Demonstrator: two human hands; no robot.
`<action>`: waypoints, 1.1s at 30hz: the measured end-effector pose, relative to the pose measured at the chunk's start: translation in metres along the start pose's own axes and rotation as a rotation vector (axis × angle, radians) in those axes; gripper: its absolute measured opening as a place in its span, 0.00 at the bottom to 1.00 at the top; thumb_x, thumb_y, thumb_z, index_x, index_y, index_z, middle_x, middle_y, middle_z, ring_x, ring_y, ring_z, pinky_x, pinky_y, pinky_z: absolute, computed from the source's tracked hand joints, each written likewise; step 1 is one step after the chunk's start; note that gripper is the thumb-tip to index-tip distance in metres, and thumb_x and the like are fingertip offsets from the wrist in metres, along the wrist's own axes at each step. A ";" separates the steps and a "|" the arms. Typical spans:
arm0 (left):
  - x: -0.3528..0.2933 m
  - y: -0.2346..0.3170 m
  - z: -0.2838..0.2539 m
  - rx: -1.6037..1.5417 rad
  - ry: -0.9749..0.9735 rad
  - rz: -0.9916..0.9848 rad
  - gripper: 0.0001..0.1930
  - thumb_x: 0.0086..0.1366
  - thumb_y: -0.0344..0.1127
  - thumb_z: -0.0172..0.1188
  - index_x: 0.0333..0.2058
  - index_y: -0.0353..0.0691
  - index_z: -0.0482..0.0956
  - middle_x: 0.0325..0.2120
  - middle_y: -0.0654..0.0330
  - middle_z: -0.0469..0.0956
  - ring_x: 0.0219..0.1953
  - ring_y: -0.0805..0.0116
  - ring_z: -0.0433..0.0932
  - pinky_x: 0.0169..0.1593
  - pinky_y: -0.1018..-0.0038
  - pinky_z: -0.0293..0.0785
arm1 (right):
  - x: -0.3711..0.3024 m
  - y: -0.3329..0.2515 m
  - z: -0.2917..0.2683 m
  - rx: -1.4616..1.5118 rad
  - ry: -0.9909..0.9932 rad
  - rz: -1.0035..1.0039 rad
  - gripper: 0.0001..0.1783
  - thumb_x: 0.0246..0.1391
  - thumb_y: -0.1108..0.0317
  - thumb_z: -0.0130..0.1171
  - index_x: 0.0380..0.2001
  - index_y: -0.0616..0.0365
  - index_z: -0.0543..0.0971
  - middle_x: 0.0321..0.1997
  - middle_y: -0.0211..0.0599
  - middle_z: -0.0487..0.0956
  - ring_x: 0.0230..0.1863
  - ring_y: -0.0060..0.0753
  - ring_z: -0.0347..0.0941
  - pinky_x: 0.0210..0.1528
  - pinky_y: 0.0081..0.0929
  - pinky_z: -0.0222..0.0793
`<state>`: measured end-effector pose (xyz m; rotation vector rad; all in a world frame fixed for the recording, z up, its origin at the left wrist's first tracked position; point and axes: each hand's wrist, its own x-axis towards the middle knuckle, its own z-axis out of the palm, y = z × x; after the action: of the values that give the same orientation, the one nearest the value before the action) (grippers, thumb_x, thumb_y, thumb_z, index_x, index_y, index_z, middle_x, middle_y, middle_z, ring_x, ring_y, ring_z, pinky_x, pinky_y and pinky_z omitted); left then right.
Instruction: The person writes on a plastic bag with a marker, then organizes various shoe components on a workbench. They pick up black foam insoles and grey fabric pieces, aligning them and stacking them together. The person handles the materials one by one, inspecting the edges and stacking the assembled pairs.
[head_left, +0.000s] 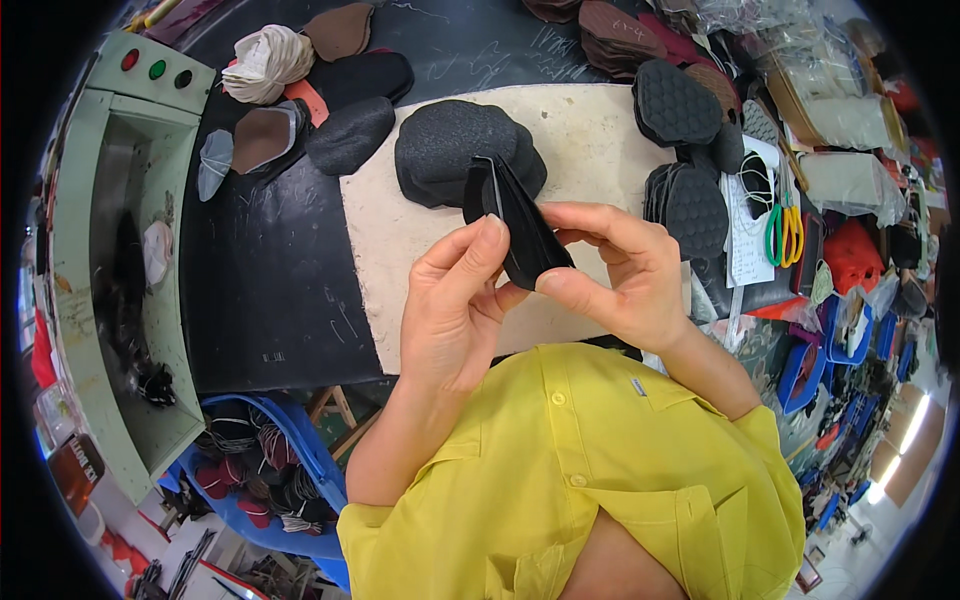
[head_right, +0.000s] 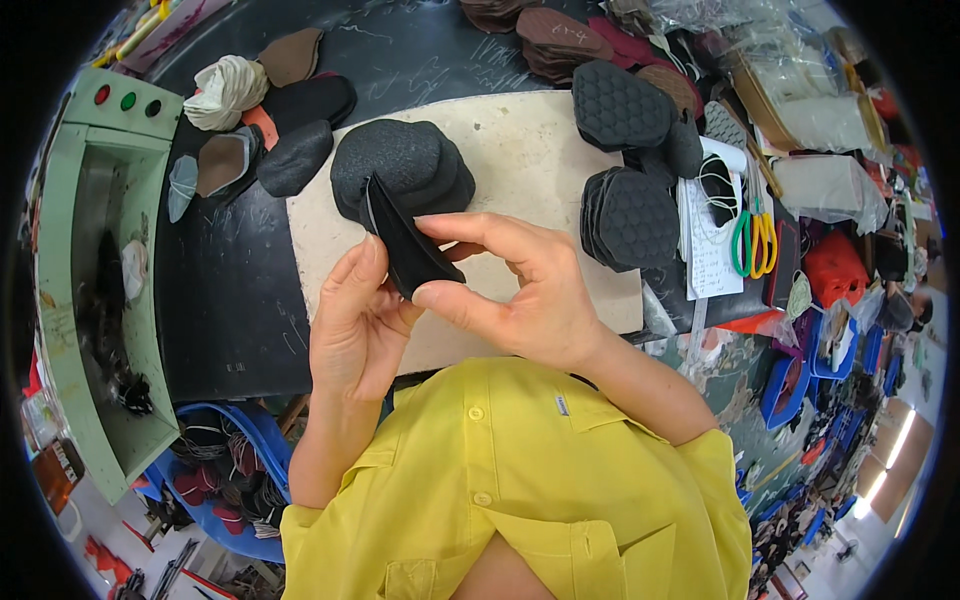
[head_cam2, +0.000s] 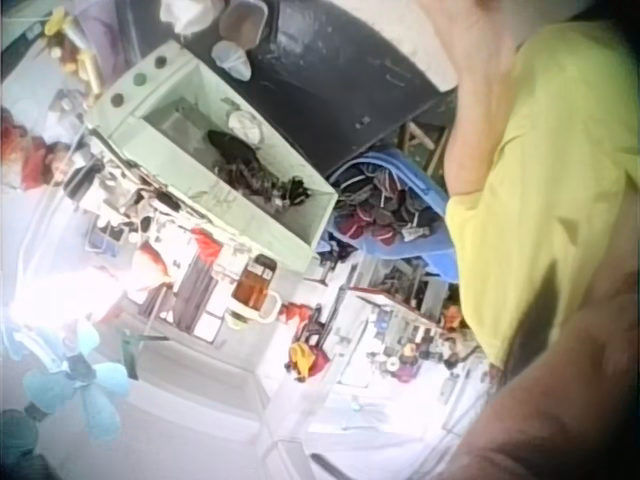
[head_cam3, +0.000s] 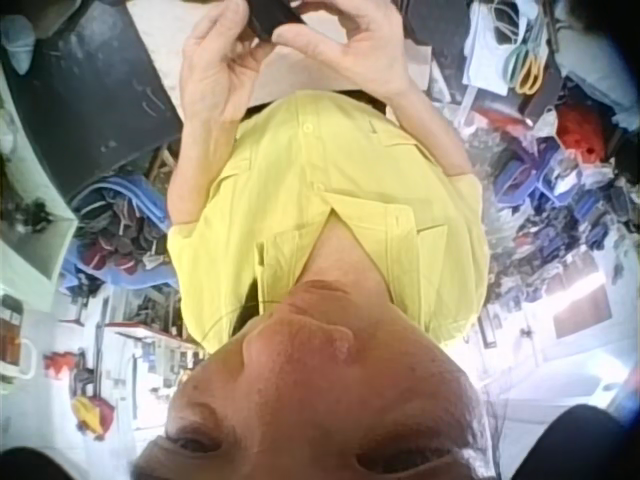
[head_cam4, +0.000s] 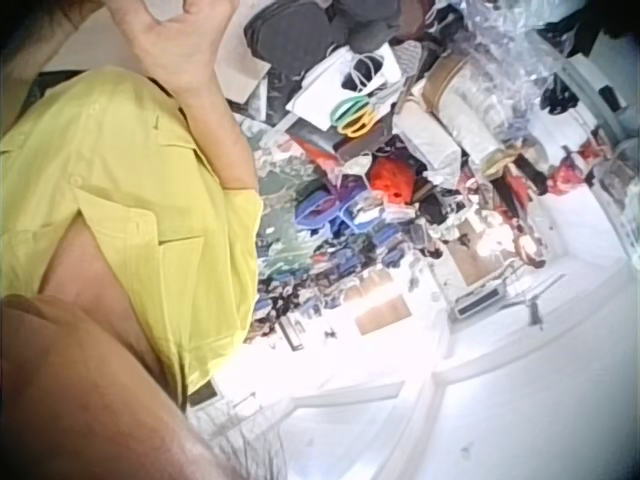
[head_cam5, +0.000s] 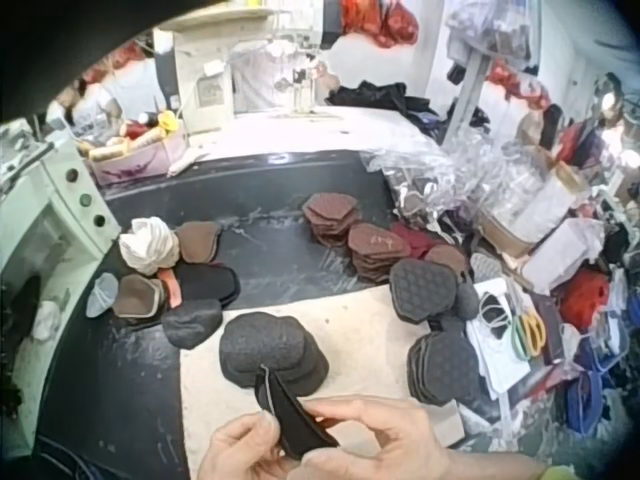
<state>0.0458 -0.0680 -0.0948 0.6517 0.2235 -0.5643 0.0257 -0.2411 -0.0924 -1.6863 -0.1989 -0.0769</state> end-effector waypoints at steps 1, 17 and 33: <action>0.000 -0.001 -0.002 -0.015 0.017 -0.005 0.14 0.73 0.38 0.49 0.45 0.33 0.77 0.38 0.57 0.82 0.39 0.74 0.82 0.43 0.78 0.82 | 0.000 -0.001 0.001 0.015 0.002 0.010 0.27 0.45 0.74 0.70 0.51 0.65 0.77 0.45 0.41 0.82 0.44 0.29 0.79 0.48 0.25 0.73; -0.002 -0.008 0.005 0.103 0.133 0.184 0.10 0.70 0.33 0.55 0.44 0.34 0.78 0.38 0.57 0.82 0.37 0.72 0.81 0.42 0.74 0.80 | 0.006 -0.006 0.012 -0.056 0.043 -0.019 0.24 0.47 0.72 0.69 0.49 0.66 0.78 0.44 0.40 0.82 0.44 0.29 0.79 0.48 0.25 0.73; -0.001 -0.011 0.003 0.116 0.162 0.272 0.04 0.68 0.29 0.58 0.39 0.37 0.77 0.35 0.61 0.82 0.33 0.78 0.81 0.36 0.76 0.81 | 0.005 0.000 0.013 -0.304 0.063 -0.120 0.23 0.43 0.70 0.72 0.45 0.63 0.81 0.46 0.46 0.82 0.46 0.39 0.81 0.46 0.28 0.77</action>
<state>0.0395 -0.0766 -0.0977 0.8268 0.2502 -0.2647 0.0301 -0.2273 -0.0932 -1.9707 -0.2507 -0.2612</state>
